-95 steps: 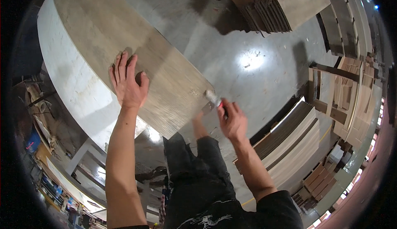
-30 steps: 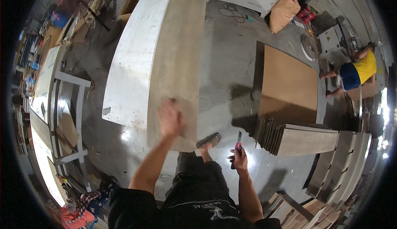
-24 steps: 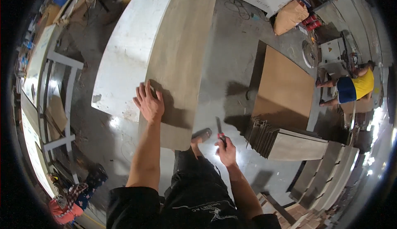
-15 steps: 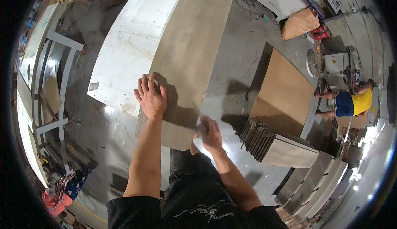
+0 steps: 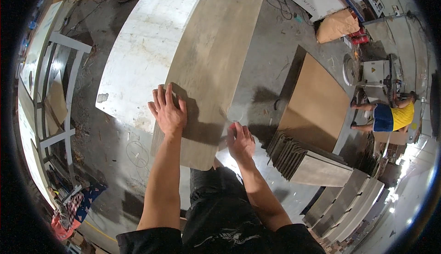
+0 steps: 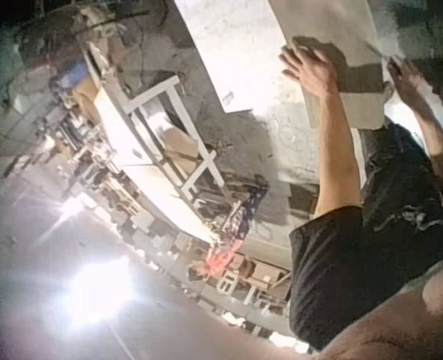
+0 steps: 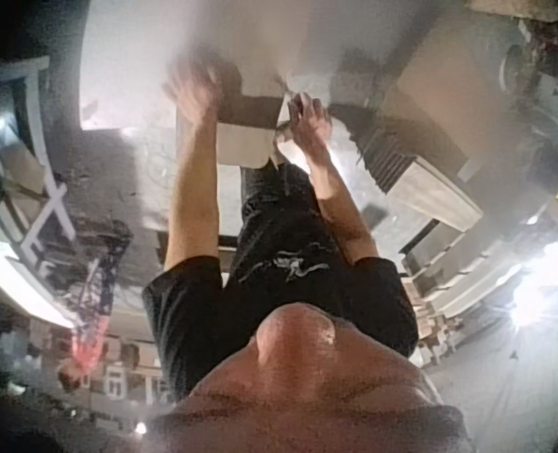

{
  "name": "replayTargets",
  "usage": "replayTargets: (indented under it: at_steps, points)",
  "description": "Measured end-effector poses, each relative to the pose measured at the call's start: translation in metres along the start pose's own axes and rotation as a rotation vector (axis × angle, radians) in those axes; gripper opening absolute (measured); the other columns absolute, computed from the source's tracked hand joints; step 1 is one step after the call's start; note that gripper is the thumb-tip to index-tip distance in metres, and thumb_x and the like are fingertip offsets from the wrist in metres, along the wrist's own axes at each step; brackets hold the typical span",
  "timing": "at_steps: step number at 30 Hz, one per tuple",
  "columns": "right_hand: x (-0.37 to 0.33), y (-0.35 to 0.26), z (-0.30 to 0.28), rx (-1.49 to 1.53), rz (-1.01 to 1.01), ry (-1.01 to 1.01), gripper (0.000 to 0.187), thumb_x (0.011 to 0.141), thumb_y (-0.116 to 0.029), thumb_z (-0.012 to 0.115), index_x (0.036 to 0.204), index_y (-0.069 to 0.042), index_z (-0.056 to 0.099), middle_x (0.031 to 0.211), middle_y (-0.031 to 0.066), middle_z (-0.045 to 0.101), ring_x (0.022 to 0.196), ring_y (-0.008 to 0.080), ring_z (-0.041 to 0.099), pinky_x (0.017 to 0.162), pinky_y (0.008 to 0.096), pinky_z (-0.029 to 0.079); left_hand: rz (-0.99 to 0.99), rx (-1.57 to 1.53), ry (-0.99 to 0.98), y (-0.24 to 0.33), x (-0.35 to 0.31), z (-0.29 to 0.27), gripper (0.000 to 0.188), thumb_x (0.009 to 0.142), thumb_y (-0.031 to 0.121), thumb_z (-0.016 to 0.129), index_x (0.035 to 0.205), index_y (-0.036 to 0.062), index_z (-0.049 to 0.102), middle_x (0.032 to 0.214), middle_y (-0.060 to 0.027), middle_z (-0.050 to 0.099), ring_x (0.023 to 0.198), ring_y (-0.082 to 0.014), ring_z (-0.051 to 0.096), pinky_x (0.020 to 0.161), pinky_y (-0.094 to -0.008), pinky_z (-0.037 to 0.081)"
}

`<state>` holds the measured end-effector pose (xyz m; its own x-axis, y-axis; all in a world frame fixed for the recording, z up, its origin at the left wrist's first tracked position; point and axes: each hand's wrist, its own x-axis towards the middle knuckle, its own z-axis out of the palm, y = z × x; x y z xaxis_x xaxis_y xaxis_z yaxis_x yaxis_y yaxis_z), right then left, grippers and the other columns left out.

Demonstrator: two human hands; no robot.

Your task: Trimming the edges of large wood panels using a utility knife in a factory setting.

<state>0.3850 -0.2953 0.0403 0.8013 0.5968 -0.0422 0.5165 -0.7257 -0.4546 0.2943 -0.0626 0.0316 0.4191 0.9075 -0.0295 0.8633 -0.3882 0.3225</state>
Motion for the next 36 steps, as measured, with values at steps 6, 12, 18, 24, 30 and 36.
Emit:
replayTargets:
  at_steps: [6, 12, 18, 24, 30, 36]
  points:
    - [0.041, -0.003, 0.006, -0.102, 0.035, -0.033, 0.030, 0.101, -0.039, 0.060, 0.122, -0.018, 0.064, 0.099, 0.0090, 0.066, 0.087, 0.0324, 0.067, 0.075, 0.0469, 0.053, 0.026, 0.008, -0.009, -0.003, 0.001, -0.001, 0.059, 0.101, 0.033, 0.052, 0.158, 0.0275, 0.037, 0.165, -0.0110, 0.034, 0.156, -0.0324, 0.024, 0.126, -0.0592, 0.013]
    - [0.147, 0.006, 0.005, -0.122, 0.154, 0.011, 0.039, 0.104, -0.048, 0.051, 0.129, -0.019, 0.061, 0.110, 0.0133, 0.067, 0.096, 0.0383, 0.070, 0.079, 0.0515, 0.057, 0.016, 0.017, -0.022, 0.001, 0.001, 0.001, 0.057, 0.102, 0.033, 0.051, 0.157, 0.0267, 0.039, 0.165, -0.0105, 0.034, 0.156, -0.0317, 0.025, 0.126, -0.0583, 0.014]
    - [0.200, -0.006, -0.009, -0.061, 0.286, -0.041, 0.044, 0.105, -0.051, 0.045, 0.131, -0.020, 0.060, 0.117, 0.0145, 0.067, 0.103, 0.0418, 0.068, 0.087, 0.0544, 0.055, 0.023, 0.014, -0.005, 0.000, 0.004, -0.005, 0.057, 0.101, 0.032, 0.052, 0.157, 0.0247, 0.040, 0.165, -0.0099, 0.035, 0.156, -0.0310, 0.025, 0.127, -0.0567, 0.013]
    - [0.182, -0.002, -0.008, -0.035, 0.269, -0.093, 0.049, 0.105, -0.054, 0.043, 0.139, -0.023, 0.058, 0.123, 0.0165, 0.066, 0.105, 0.0408, 0.068, 0.089, 0.0545, 0.054, -0.004, -0.012, -0.039, 0.006, 0.003, -0.007, 0.061, 0.098, 0.030, 0.053, 0.157, 0.0224, 0.039, 0.165, -0.0109, 0.034, 0.156, -0.0301, 0.023, 0.127, -0.0559, 0.011]
    - [0.190, 0.004, -0.003, -0.036, 0.231, -0.001, 0.053, 0.104, -0.056, 0.044, 0.141, -0.020, 0.056, 0.116, 0.0159, 0.067, 0.101, 0.0392, 0.069, 0.086, 0.0511, 0.056, 0.025, -0.031, -0.003, 0.004, 0.006, -0.005, 0.063, 0.094, 0.028, 0.058, 0.155, 0.0205, 0.044, 0.164, -0.0126, 0.036, 0.155, -0.0343, 0.025, 0.125, -0.0590, 0.013]
    - [0.241, 0.010, -0.013, -0.143, 0.164, -0.072, 0.052, 0.104, -0.055, 0.044, 0.139, -0.019, 0.058, 0.116, 0.0146, 0.068, 0.105, 0.0384, 0.069, 0.086, 0.0513, 0.056, 0.052, -0.029, -0.074, 0.003, 0.008, -0.016, 0.071, 0.090, 0.024, 0.058, 0.157, 0.0167, 0.039, 0.165, -0.0165, 0.032, 0.156, -0.0378, 0.021, 0.125, -0.0613, 0.010]
